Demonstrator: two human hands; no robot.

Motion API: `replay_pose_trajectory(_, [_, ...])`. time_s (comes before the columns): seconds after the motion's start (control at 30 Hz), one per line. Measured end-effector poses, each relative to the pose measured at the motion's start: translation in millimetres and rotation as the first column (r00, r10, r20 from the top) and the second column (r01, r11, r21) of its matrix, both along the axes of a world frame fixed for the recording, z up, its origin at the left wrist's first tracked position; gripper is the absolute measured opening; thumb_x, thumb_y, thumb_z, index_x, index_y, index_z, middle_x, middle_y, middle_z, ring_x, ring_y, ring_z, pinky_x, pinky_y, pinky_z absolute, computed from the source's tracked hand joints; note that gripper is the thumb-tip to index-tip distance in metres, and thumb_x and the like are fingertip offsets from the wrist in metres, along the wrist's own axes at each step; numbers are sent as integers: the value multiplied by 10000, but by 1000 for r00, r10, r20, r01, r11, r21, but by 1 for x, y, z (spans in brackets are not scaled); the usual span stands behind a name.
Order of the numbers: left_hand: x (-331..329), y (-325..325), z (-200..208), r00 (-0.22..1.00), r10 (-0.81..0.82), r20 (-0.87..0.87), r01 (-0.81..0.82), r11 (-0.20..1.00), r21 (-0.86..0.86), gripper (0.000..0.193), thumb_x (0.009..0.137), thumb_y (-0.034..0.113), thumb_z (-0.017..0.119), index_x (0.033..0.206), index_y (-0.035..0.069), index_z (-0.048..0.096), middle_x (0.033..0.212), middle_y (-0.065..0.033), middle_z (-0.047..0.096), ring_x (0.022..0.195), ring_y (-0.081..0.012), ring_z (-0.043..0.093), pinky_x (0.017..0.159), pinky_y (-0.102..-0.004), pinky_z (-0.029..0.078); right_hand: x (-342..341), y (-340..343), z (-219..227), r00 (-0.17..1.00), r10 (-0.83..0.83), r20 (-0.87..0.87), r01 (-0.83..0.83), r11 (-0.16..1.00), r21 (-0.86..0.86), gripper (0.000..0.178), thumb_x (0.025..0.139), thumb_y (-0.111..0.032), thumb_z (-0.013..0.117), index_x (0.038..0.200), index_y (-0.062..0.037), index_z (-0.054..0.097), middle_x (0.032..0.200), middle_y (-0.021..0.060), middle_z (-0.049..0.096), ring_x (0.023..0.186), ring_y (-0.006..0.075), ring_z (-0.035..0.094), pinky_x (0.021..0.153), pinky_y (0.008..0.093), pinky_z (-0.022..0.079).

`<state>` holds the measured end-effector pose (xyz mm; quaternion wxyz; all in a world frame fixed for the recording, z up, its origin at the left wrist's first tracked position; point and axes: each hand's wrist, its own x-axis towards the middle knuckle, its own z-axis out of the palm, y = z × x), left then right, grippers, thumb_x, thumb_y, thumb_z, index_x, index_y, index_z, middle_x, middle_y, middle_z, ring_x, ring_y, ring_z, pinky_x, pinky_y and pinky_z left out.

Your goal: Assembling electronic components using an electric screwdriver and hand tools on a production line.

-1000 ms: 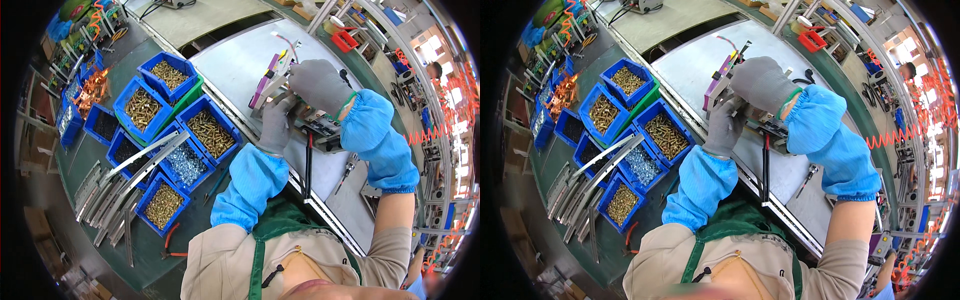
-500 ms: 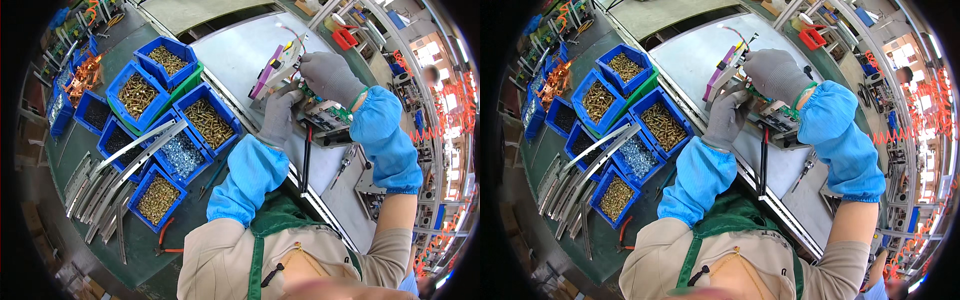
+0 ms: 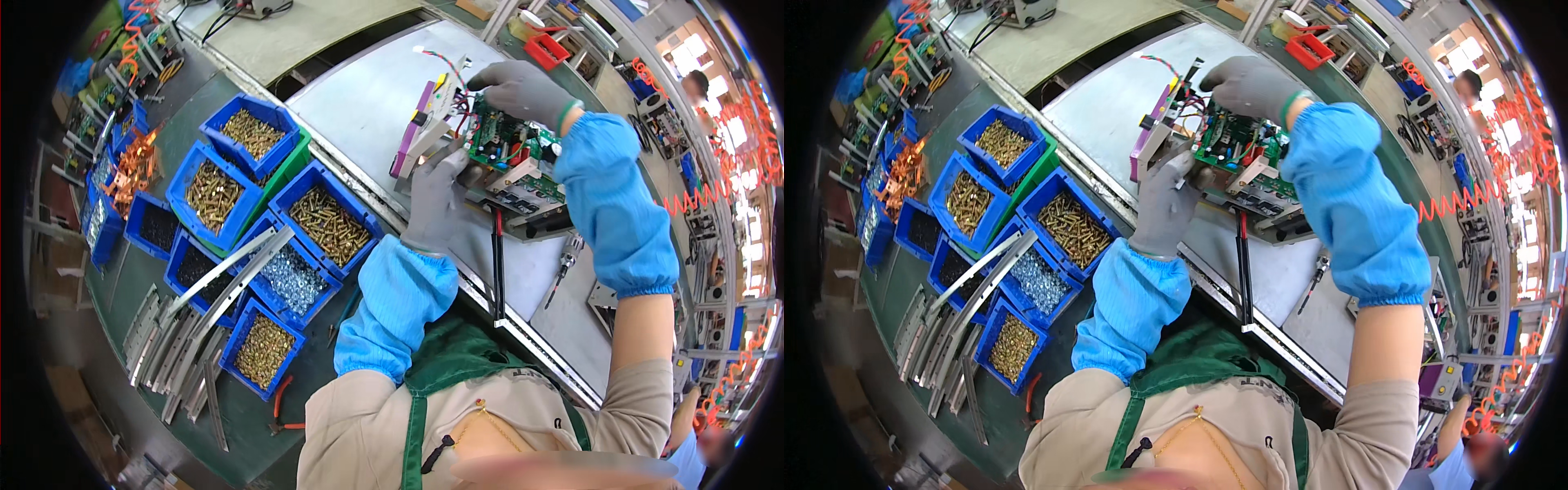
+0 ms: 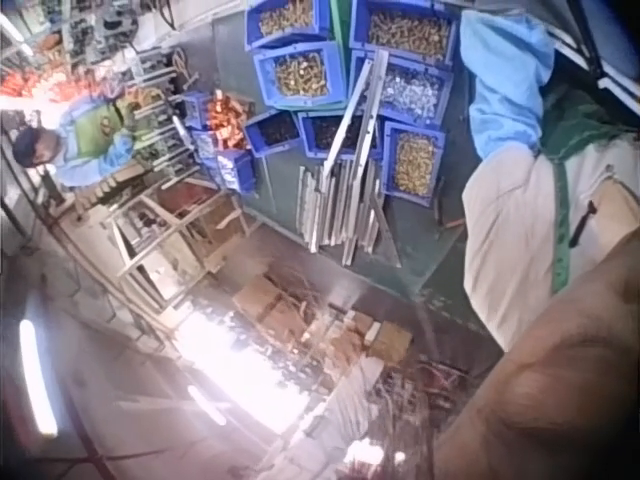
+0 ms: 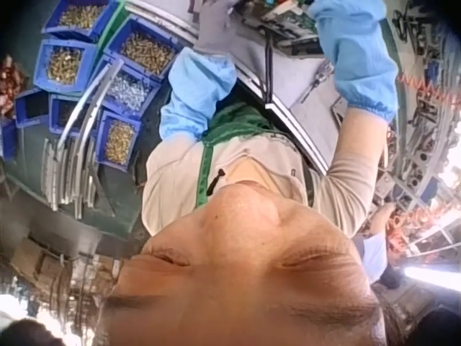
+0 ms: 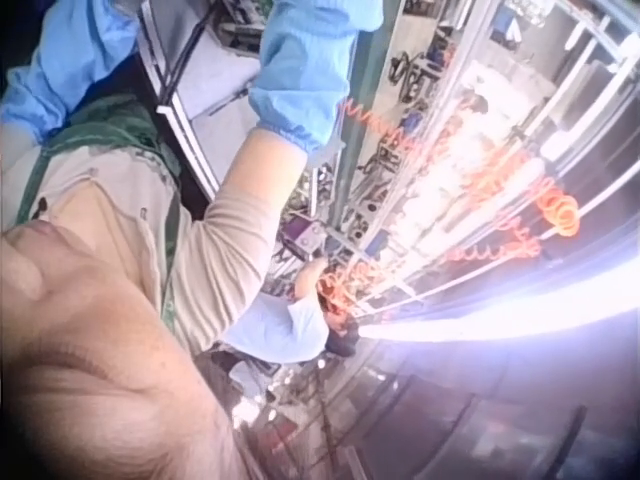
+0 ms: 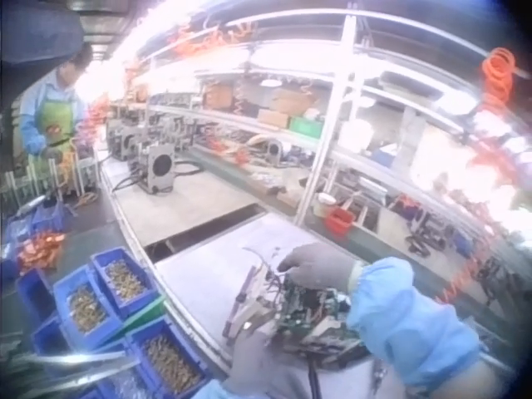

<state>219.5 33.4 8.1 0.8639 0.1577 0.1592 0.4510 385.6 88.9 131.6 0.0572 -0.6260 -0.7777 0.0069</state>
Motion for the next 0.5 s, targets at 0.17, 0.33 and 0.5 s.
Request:
replay_pose_trajectory(0.17, [-3, 2, -11, 994, 63, -94, -53, 992, 111, 316, 906, 149, 547, 1181, -6, 556, 1035, -41, 612, 907, -118, 581, 731, -248, 502, -24, 15, 14, 968, -231, -95, 196, 939, -282, 351, 732, -247, 640, 1014, -43, 685, 937, 194, 669, 883, 347, 631, 798, 380, 497])
replay_pose_trajectory(0.33, [6, 1, -13, 990, 100, -97, -101, 995, -9, 261, 916, 159, 542, 1151, 54, 582, 1038, -15, 597, 898, -99, 567, 711, -233, 475, -32, 18, -2, 970, -197, 145, 223, 955, -196, 345, 700, -274, 692, 986, -82, 707, 905, 189, 671, 870, 354, 642, 799, 399, 502])
replay_pose_trajectory(0.5, [0, 3, -16, 993, 82, -86, -82, 997, 4, 250, 914, 134, 543, 1138, 30, 583, 1020, -21, 597, 861, -98, 561, 700, -217, 468, -37, 8, 4, 925, -156, 345, 153, 988, 38, 235, 753, -170, 661, 975, -107, 705, 992, 120, 648, 926, 321, 636, 798, 410, 519])
